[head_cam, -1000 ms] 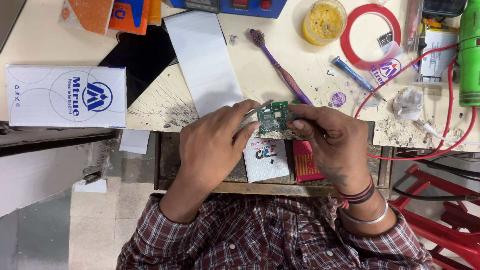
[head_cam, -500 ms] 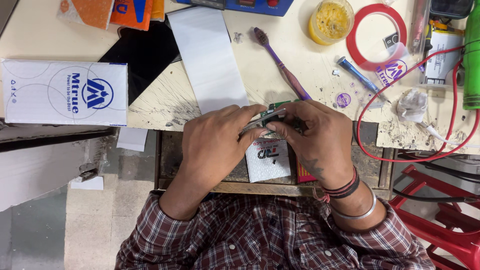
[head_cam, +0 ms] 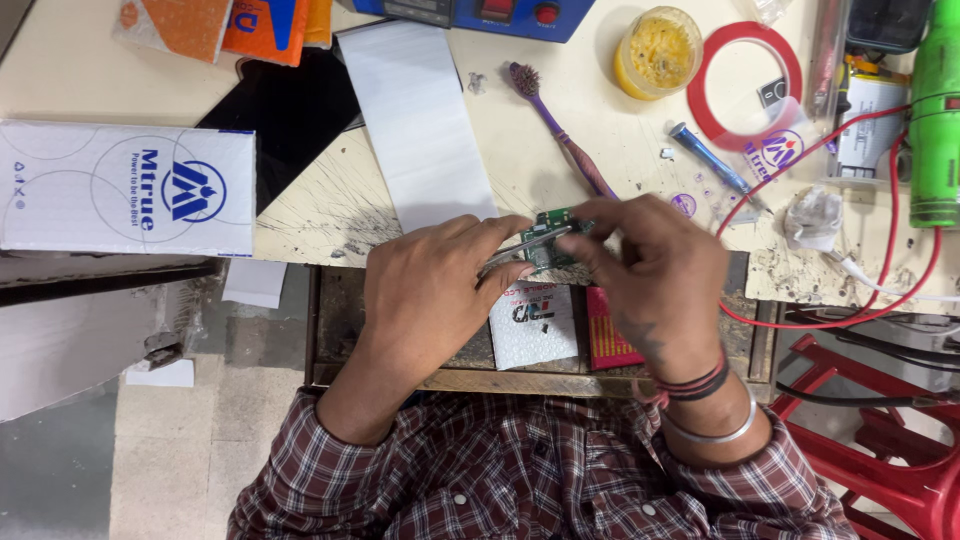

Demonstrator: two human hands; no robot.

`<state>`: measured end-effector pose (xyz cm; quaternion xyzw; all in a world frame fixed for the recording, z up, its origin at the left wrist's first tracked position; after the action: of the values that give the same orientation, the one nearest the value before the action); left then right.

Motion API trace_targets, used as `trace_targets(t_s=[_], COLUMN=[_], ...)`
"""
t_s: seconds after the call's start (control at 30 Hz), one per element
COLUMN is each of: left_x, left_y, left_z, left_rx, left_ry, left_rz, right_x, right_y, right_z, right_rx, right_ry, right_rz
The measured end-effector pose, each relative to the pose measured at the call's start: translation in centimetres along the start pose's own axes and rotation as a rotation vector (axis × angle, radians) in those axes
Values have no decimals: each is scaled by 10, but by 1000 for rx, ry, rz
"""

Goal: The person solders a small circuit board on a cluttered workbench using a soldering iron, then cleans the board with a tissue, applies flux from a yellow container, works on the board with tweezers, and uses a hot air gun to rework components on the board.

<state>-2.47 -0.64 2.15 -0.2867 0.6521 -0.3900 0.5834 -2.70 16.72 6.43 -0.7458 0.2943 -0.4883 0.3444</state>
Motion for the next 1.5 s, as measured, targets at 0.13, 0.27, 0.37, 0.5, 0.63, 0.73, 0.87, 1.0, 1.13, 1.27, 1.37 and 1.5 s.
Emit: trace_targets(t_s=[0.13,0.27,0.37,0.5,0.63,0.73,0.87,1.0,1.13,1.27,1.37,1.5], left_x=[-2,-3,-1,1,-3,-18,-51,-59,-59,-60,-50,-43], left_y=[-1,-4,-3,-4,1,20,16,0,19,-2,-19,-16], left_z=[2,4,6,8,6,13,29,34,26,10,-14,-26], left_rx=[-27,-70,-77,-155,-96,188,207,-113,38,-55,-53,91], left_ry=[16,37,29,62,84,67,287,445,346,387,431,408], left_rz=[10,28,74,137,118,48,194,250,177,178,153,166], right_x=[-19,-34,-44,-42,-35,-21,-16,-39,-34,-49,-82,-99], right_y=[-20,-20,-15,-27,-40,-25,-15,-33,-39,-51,-72,-80], right_z=[-16,-33,-36,-30,3,37,66,74,69,58,43,-4], right_rx=[-45,-24,29,-26,-95,39,60,-186,-81,-215,-461,-483], right_ry=[-21,-148,-164,-183,-46,-54,-177,-51,-171,-86,122,-31], right_rz=[109,178,153,140,-115,-789,-734,-807,-696,-683,-669,-682])
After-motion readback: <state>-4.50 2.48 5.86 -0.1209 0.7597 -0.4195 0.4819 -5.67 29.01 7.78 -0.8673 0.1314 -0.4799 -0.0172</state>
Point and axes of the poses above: each hand's wrist, its own z-axis away from the middle knuckle, its own y-axis out of the palm, x = y × z, the point moved 7 cm from there along -z, towards the middle knuckle, and after that the axes turned 11 degrees about -y, right-handed, at the moved point
